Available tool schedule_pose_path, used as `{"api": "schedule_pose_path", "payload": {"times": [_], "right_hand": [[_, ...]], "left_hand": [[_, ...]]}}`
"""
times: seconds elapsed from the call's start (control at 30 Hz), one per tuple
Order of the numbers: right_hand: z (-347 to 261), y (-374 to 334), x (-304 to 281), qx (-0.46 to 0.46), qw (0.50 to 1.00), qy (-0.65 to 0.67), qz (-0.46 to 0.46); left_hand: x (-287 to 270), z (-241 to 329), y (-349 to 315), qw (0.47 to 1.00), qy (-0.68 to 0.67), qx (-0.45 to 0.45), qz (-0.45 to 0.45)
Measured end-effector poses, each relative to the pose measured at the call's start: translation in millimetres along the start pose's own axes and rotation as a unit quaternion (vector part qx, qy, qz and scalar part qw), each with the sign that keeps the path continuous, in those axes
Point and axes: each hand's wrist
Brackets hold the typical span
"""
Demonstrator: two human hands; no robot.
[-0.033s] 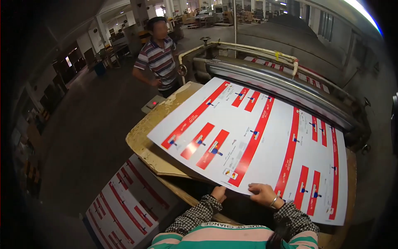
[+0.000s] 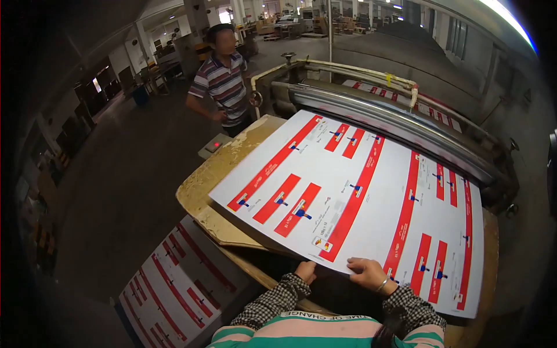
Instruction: Feeding large sheets of printed paper into an industrial coating or laminating machine.
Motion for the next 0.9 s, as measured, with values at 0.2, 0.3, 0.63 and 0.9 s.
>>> {"api": "schedule_pose_path", "payload": {"times": [0.2, 0.3, 0.63, 0.9], "right_hand": [[35, 48, -20, 0.169, 0.983, 0.065, 0.037], [55, 73, -12, 0.18, 0.961, -0.076, 0.196], [5, 38, 5, -0.037, 0.968, -0.222, -0.107], [-54, 25, -44, -0.032, 0.998, -0.051, -0.019]], "left_hand": [[23, 24, -38, 0.996, 0.005, -0.021, -0.092], [25, 24, -40, 0.995, -0.005, 0.009, -0.102], [8, 23, -34, 0.989, 0.042, -0.002, -0.14], [27, 28, -40, 0.999, -0.02, 0.038, -0.018]]}}
Point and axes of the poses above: each hand's wrist, its own y-axis towards the middle knuckle, its own x-axis out of the palm, z = x × y, and after that the axes turned 4 degrees about z, right-handed
